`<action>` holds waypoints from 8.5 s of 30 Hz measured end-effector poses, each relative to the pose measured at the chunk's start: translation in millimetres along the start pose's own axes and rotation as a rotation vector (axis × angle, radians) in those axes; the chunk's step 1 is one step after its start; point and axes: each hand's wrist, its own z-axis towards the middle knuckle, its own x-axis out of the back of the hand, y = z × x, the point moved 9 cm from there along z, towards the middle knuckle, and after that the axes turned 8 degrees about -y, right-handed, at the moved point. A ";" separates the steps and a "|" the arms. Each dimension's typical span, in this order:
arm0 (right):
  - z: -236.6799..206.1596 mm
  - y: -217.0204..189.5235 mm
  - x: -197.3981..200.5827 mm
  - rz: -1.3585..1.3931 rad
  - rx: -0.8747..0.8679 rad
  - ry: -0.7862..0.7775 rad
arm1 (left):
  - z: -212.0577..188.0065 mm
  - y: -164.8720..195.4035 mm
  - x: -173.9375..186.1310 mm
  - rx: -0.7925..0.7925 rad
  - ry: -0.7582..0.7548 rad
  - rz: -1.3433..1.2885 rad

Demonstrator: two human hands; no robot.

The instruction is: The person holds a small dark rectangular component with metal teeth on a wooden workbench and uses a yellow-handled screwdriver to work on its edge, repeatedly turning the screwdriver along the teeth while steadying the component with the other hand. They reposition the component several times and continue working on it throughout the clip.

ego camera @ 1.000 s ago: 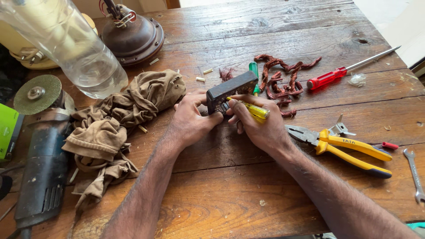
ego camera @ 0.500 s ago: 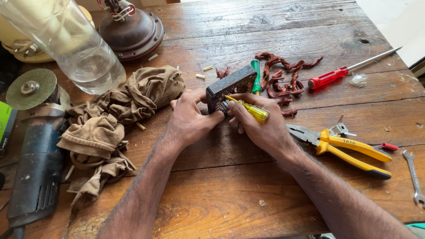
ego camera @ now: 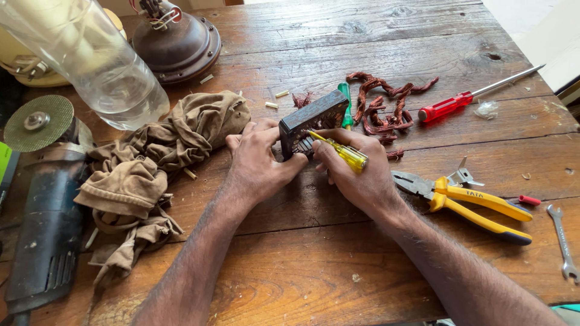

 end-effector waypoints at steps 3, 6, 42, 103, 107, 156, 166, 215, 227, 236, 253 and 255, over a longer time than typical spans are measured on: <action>-2.6 -1.2 0.6 -0.010 -0.005 0.010 | 0.0 1.0 -1.3 0.040 -0.048 0.037; -4.9 -3.1 0.9 -0.019 0.000 0.009 | -0.2 -0.2 -2.9 0.092 -0.084 0.032; -21.0 -35.5 4.3 -0.480 0.278 0.107 | -5.4 -1.8 -5.0 -0.106 0.172 -0.076; -22.7 -34.1 6.8 -0.488 0.303 0.150 | -3.7 6.6 -4.7 -0.240 0.310 0.000; -22.7 -34.8 8.6 -0.487 0.292 0.166 | -4.5 5.8 -5.2 -0.202 0.257 0.004; -14.3 -23.6 17.2 -0.331 0.217 -0.011 | -5.0 -3.6 -3.7 -0.118 0.169 0.193; -15.0 -23.6 10.0 -0.335 0.198 -0.047 | -4.2 -3.9 -5.0 -0.112 0.163 0.186; -12.1 -28.9 -1.9 -0.687 0.384 -0.094 | 73.5 -30.7 4.5 0.341 -0.491 -0.045; -13.6 -28.7 -3.5 -0.668 0.406 -0.113 | 61.0 -30.5 4.4 0.359 -0.220 -0.364; -13.6 -26.5 -1.6 -0.615 0.454 -0.162 | 38.6 -30.5 8.1 0.388 -0.096 -0.284; -4.8 -23.2 3.3 -0.442 0.351 -0.170 | -10.1 23.3 20.5 -0.146 -0.183 -0.671; -6.2 -28.3 24.4 -0.386 0.368 -0.025 | -13.3 25.4 12.7 -0.126 -0.202 -0.700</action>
